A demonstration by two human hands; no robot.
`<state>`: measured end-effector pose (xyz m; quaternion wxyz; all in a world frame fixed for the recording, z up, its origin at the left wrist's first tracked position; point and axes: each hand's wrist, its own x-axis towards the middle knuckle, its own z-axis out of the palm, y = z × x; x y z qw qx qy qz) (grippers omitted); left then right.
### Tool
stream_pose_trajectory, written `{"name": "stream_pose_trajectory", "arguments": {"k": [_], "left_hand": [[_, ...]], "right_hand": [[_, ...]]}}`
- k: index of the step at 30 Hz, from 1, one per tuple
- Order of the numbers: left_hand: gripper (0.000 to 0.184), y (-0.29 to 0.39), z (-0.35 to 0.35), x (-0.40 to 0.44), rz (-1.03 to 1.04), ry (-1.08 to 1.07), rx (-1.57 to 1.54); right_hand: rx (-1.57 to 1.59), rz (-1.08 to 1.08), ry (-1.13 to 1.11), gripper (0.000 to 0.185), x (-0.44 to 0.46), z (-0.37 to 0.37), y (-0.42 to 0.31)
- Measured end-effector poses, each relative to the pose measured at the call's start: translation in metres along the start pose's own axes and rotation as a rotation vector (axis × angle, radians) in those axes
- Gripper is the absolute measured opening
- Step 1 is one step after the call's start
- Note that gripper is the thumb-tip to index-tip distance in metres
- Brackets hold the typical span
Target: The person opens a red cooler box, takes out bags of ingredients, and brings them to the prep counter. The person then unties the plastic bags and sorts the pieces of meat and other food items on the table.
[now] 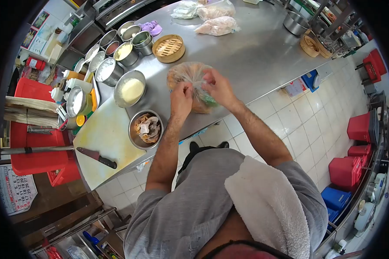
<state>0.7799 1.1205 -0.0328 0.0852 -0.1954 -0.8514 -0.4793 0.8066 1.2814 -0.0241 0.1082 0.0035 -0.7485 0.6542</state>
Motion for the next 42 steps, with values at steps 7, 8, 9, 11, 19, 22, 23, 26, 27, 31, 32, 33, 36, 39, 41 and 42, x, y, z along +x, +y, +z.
{"name": "stream_pose_trajectory", "arguments": {"k": [7, 8, 9, 11, 19, 22, 23, 26, 27, 31, 32, 33, 36, 39, 41, 42], "left_hand": [[0.01, -0.024, 0.013, -0.041, -0.176, -0.034, -0.303], [0.011, -0.019, 0.015, -0.047, -0.16, -0.044, -0.333], [0.01, -0.013, 0.016, -0.053, -0.153, -0.049, -0.338], [0.01, -0.009, 0.019, -0.06, -0.171, -0.057, -0.369], [0.009, -0.02, 0.015, -0.063, -0.292, -0.155, -0.478], [0.011, -0.012, 0.011, -0.057, -0.311, -0.16, -0.583], [0.011, -0.004, 0.004, -0.052, -0.294, -0.198, -0.568], [0.013, -0.007, -0.01, -0.034, -0.071, -0.176, -0.354], [0.014, -0.009, -0.014, -0.027, 0.128, -0.118, -0.156], [0.015, -0.006, -0.024, -0.005, 0.208, -0.26, -0.13], [0.017, -0.005, -0.025, 0.0, 0.302, -0.289, -0.008], [0.019, -0.003, -0.025, 0.004, 0.397, -0.318, 0.115], [0.018, 0.009, -0.028, 0.02, 0.709, -0.202, 0.303], [0.02, 0.001, -0.019, 0.029, 0.685, -0.323, 0.253], [0.02, -0.006, -0.011, 0.026, 0.581, -0.36, 0.179], [0.02, -0.009, -0.009, 0.026, 0.469, -0.396, 0.111]], "right_hand": [[-0.629, -0.418, 0.123, 0.016, -0.02, 0.0, 0.04], [-0.636, -0.441, 0.144, 0.015, -0.019, -0.001, 0.041], [-0.637, -0.436, 0.14, 0.015, -0.019, 0.0, 0.041], [-0.685, -0.449, 0.145, 0.014, -0.02, 0.0, 0.041], [-0.591, -0.386, 0.039, 0.018, -0.026, 0.001, 0.0], [-0.691, -0.406, -0.069, 0.013, -0.032, 0.002, -0.004], [-0.739, -0.37, -0.173, 0.011, -0.032, 0.002, -0.002], [-0.669, -0.325, -0.113, 0.008, -0.029, 0.002, 0.009], [-0.67, -0.324, -0.114, 0.008, -0.027, -0.001, 0.01], [-0.485, -0.202, -0.165, 0.008, -0.024, -0.012, 0.011], [-0.449, -0.155, -0.173, 0.009, -0.024, -0.013, 0.008], [-0.45, -0.156, -0.172, 0.009, -0.024, -0.014, 0.004], [-0.259, 0.043, -0.168, 0.01, -0.023, -0.015, -0.003], [-0.248, 0.029, -0.088, 0.012, -0.02, -0.011, 0.003], [-0.206, -0.128, 0.101, 0.012, -0.021, -0.003, -0.001], [-0.208, -0.13, 0.105, 0.012, -0.022, -0.003, -0.007]]}}
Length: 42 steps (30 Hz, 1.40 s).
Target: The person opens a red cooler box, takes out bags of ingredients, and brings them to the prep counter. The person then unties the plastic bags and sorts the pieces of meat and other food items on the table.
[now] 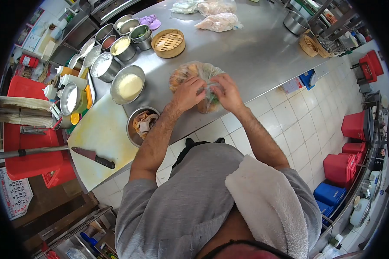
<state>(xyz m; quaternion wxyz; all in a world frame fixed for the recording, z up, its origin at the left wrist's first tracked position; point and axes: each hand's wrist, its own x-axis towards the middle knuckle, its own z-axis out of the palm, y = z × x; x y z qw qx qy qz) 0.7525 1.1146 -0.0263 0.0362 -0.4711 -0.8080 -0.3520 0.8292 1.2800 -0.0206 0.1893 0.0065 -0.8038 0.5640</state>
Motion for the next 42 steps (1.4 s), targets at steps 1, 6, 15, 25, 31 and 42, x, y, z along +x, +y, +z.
{"name": "stream_pose_trajectory", "arguments": {"k": [1, 6, 15, 25, 31, 42], "left_hand": [[0.02, -0.004, 0.001, -0.001, 0.003, 0.0, 0.001], [0.022, 0.002, -0.002, -0.006, -0.187, 0.057, -0.272], [0.017, -0.002, -0.006, -0.005, -0.121, 0.031, -0.248], [0.013, -0.025, 0.0, 0.007, -0.167, -0.148, -0.23], [0.011, -0.044, -0.001, 0.014, -0.187, -0.315, -0.37], [0.014, -0.031, 0.026, 0.011, -0.05, -0.01, -0.165]], "right_hand": [[-0.199, -0.219, 0.038, 0.012, 0.001, -0.002, -0.007], [-0.312, -0.335, -0.109, 0.01, 0.007, -0.001, 0.002], [-0.605, -0.437, -0.368, 0.011, 0.032, -0.006, -0.012], [-0.605, -0.35, -0.372, 0.012, 0.026, 0.01, 0.03], [-0.446, -0.375, -0.292, 0.008, 0.026, 0.006, 0.038], [-0.375, -0.278, -0.322, 0.016, 0.022, -0.008, 0.016]]}}
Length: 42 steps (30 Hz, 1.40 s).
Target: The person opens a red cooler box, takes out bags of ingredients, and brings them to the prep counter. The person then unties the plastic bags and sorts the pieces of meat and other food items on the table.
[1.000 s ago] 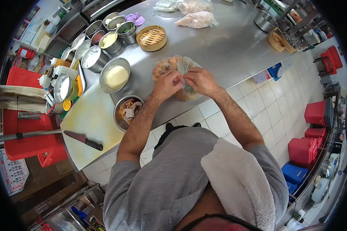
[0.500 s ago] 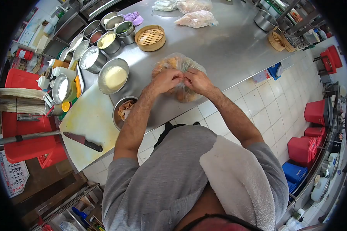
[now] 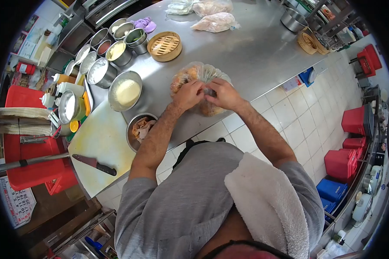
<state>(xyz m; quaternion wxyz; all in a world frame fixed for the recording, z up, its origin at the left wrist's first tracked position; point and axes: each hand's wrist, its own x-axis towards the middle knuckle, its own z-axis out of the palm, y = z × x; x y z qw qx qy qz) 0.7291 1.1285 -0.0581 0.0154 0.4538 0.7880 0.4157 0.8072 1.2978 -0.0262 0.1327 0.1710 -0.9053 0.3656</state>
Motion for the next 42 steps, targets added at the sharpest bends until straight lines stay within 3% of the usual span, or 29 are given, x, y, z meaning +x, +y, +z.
{"name": "stream_pose_trajectory", "arguments": {"k": [2, 6, 9, 11, 12, 17, 25, 28, 30, 33, 35, 36, 38, 42], "left_hand": [[0.014, -0.004, -0.004, 0.002, -0.035, -0.05, -0.023], [0.012, -0.001, -0.014, 0.005, -0.213, -0.166, -0.153], [0.011, 0.002, -0.013, 0.008, -0.209, -0.185, -0.187], [0.011, 0.006, -0.015, 0.009, -0.221, -0.182, -0.189], [0.01, 0.009, -0.016, 0.007, -0.232, -0.183, -0.192], [0.011, 0.006, -0.006, -0.002, -0.091, -0.013, -0.119], [0.016, 0.014, -0.001, 0.001, 0.151, 0.084, 0.604], [0.015, 0.0, 0.007, 0.005, -0.005, -0.051, 0.388], [0.015, 0.008, 0.001, 0.012, 0.043, -0.059, 0.387], [0.017, 0.003, -0.003, 0.011, 0.058, -0.092, 0.392], [0.017, 0.0, 0.001, 0.009, 0.058, -0.112, 0.398], [0.016, 0.002, 0.004, 0.005, 0.085, 0.003, 0.329], [0.015, 0.001, 0.002, 0.001, 0.112, 0.114, 0.265], [0.017, 0.006, -0.002, -0.007, 0.132, 0.093, 0.265]], "right_hand": [[-0.212, -0.033, 0.016, 0.016, -0.002, 0.009, 0.002], [-0.277, -0.052, 0.038, 0.016, -0.002, 0.016, 0.014], [-0.219, -0.056, 0.117, 0.012, -0.002, 0.019, 0.016], [-0.043, 0.153, 0.156, 0.013, 0.005, 0.019, 0.018], [-0.041, 0.156, 0.156, 0.013, 0.009, 0.019, 0.02], [0.176, 0.516, -0.023, 0.021, 0.028, 0.008, 0.025], [0.039, 0.417, 0.034, 0.027, 0.025, 0.021, 0.041], [0.081, 0.327, 0.087, 0.027, 0.02, 0.025, 0.042], [0.066, 0.282, 0.111, 0.026, 0.024, 0.017, 0.036], [-0.035, 0.417, -0.045, 0.021, 0.023, 0.019, 0.023], [-0.017, 0.338, 0.185, 0.021, 0.021, 0.021, 0.013], [-0.015, 0.338, 0.192, 0.021, 0.02, 0.019, 0.009], [-0.05, 0.222, -0.023, 0.021, 0.016, 0.012, 0.002], [-0.06, 0.224, -0.07, 0.019, 0.018, 0.005, -0.007]]}}
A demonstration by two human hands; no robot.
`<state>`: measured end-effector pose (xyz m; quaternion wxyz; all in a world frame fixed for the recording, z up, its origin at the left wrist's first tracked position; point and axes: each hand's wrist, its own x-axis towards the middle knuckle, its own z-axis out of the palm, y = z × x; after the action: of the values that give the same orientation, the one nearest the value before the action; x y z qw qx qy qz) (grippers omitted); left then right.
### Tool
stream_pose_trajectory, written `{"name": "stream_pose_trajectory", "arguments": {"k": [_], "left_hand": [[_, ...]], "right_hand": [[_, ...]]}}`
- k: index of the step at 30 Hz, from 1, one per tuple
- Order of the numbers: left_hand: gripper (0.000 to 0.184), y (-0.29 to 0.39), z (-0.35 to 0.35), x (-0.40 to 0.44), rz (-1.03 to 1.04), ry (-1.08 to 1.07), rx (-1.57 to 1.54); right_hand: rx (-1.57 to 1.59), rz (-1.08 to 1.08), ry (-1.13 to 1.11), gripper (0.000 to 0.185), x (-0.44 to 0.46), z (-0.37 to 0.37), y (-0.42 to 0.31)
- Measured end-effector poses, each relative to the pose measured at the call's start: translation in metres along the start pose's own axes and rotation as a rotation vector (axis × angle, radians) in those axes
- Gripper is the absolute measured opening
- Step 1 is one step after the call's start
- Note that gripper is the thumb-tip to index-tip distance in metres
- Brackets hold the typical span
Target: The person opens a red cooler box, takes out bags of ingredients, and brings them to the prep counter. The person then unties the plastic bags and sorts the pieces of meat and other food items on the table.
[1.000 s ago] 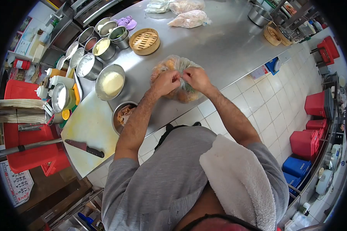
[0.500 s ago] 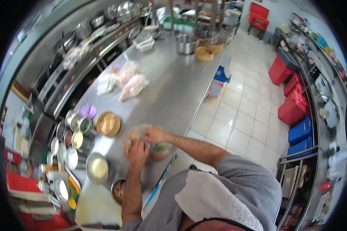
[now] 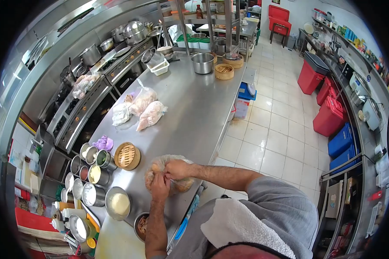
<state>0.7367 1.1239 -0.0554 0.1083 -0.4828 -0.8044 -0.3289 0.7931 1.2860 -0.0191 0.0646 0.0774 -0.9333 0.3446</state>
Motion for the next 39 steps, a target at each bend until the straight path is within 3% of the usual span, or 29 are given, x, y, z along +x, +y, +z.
{"name": "stream_pose_trajectory", "arguments": {"k": [2, 8, 9, 16, 18, 20, 22, 27, 29, 33, 35, 39], "left_hand": [[0.017, 0.003, -0.004, -0.001, -0.009, -0.023, 0.017], [0.018, 0.002, -0.007, -0.005, 0.043, -0.004, -0.038], [0.018, 0.003, -0.01, -0.004, 0.006, -0.084, -0.037], [0.017, 0.003, -0.015, 0.003, -0.039, -0.314, 0.007], [0.015, -0.001, -0.013, -0.001, -0.036, -0.275, -0.005], [0.014, -0.003, -0.014, -0.005, -0.031, -0.238, -0.017], [0.013, -0.003, -0.017, -0.008, -0.029, -0.151, -0.072], [0.013, -0.001, -0.018, -0.005, 0.098, -0.075, 0.017], [0.013, -0.003, -0.014, -0.006, 0.106, -0.083, 0.053], [0.015, -0.009, -0.01, -0.007, 0.128, -0.135, 0.045], [0.016, -0.009, -0.01, -0.009, 0.085, -0.204, 0.004], [0.015, -0.008, -0.008, -0.012, 0.007, -0.226, -0.018]], "right_hand": [[-0.119, 0.082, -0.168, 0.018, 0.008, 0.0, -0.003], [-0.089, 0.106, -0.217, 0.019, 0.01, 0.004, -0.004], [-0.088, 0.089, -0.229, 0.019, 0.009, 0.009, -0.005], [-0.222, 0.128, -0.122, 0.019, 0.006, 0.034, 0.005], [-0.233, 0.112, -0.072, 0.018, 0.004, 0.033, 0.011], [-0.009, -0.037, 0.024, 0.017, -0.002, 0.026, 0.015], [0.104, -0.053, 0.024, 0.017, -0.005, 0.018, 0.012], [0.245, 0.066, -0.124, 0.018, 0.004, 0.003, 0.009], [0.132, 0.17, -0.236, 0.017, 0.007, 0.001, 0.005], [0.043, 0.091, -0.31, 0.017, 0.01, 0.021, 0.006], [-0.3, -0.016, -0.116, 0.017, 0.006, 0.033, 0.004], [-0.332, -0.06, -0.086, 0.015, 0.001, 0.038, 0.009]]}}
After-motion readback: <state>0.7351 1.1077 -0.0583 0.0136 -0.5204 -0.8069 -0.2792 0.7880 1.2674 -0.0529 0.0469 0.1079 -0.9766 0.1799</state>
